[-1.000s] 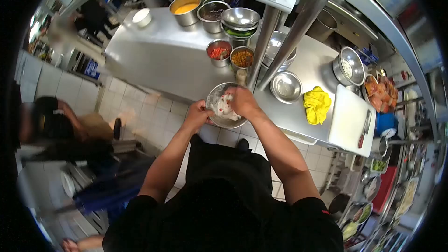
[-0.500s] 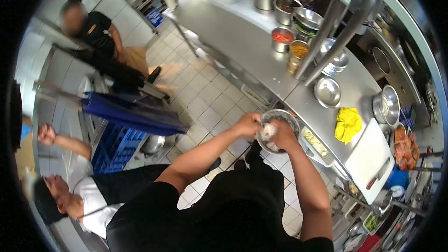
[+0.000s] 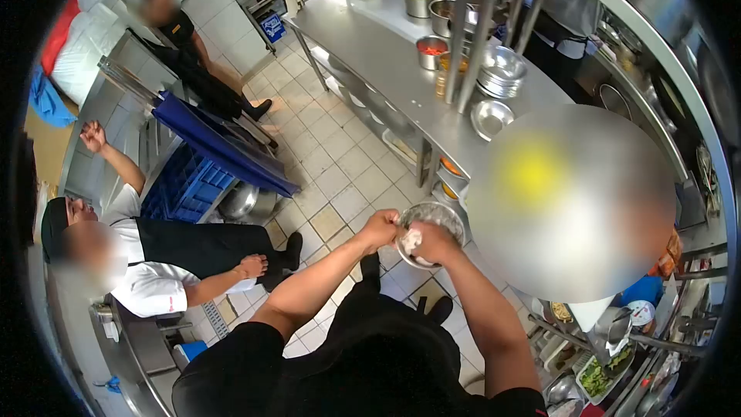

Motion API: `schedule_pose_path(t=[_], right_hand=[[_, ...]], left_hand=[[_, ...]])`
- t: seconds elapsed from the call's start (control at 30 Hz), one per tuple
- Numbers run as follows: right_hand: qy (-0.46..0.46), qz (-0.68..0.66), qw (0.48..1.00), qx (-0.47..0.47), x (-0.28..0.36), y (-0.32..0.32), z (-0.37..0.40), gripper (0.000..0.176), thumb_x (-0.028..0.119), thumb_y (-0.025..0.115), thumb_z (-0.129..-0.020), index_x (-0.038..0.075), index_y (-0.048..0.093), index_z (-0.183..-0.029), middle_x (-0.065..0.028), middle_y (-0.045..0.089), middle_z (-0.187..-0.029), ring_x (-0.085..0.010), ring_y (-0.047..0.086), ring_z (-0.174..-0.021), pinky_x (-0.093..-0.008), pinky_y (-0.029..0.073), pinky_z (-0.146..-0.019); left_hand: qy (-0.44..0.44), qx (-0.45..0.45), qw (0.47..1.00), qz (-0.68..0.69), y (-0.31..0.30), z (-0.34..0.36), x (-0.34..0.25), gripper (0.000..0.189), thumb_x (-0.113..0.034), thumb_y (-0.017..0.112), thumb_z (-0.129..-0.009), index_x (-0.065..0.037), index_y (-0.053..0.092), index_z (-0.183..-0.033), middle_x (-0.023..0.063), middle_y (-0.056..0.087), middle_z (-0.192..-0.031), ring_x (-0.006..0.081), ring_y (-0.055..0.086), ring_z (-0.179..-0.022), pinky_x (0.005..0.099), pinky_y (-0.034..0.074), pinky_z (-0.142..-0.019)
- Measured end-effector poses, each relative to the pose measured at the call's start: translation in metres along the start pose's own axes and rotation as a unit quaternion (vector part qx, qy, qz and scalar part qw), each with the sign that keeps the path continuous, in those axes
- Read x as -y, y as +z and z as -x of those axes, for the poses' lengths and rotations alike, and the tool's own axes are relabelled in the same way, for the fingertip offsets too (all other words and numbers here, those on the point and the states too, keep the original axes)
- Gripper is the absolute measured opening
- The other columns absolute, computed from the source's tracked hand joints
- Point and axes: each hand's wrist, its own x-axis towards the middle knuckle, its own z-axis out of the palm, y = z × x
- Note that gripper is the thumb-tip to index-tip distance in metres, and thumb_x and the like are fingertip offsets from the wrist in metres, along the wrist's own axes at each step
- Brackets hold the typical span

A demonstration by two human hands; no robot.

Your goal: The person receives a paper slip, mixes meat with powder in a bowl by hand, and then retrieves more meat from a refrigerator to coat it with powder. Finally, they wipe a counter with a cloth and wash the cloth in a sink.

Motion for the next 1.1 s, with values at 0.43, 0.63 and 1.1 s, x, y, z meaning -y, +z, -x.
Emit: schedule_pose_path(t=[0.43,0.63,1.1], right_hand=[[0.148,0.019,0.971,-0.189,-0.035,-0.022,0.126,0.037,0.003,0.060,-0.082,0.006,0.065,-0.118,-0.0230,0.061,-0.123,-0.0383,0.057,-0.119,-0.0455,0.046,-0.101],[0.093,-0.069,0.910,-0.398,-0.158,0.022,0.158,0.026,0.002,0.059,-0.086,0.006,0.064,-0.111,-0.0190,0.065,-0.109,-0.0379,0.061,-0.106,-0.0422,0.049,-0.094],[0.451,0.036,0.837,-0.306,-0.503,0.044,0.143,0.040,0.026,0.052,-0.096,0.004,0.058,-0.128,-0.0191,0.059,-0.134,-0.0319,0.056,-0.124,-0.0402,0.045,-0.103]], left_hand=[[-0.056,-0.068,0.992,0.095,0.162,0.004,0.112,0.016,0.003,0.063,-0.085,-0.007,0.053,-0.079,0.0037,0.058,-0.073,0.0129,0.060,-0.062,0.0306,0.057,-0.049],[-0.106,-0.095,0.979,0.145,0.176,-0.012,0.179,0.014,0.001,0.064,-0.088,-0.008,0.054,-0.083,0.0053,0.064,-0.079,0.0148,0.065,-0.069,0.0304,0.060,-0.058],[-0.192,-0.181,0.949,0.170,0.129,-0.007,0.308,0.010,-0.003,0.067,-0.086,-0.006,0.060,-0.093,0.0060,0.068,-0.088,0.0144,0.066,-0.073,0.0295,0.060,-0.061]])
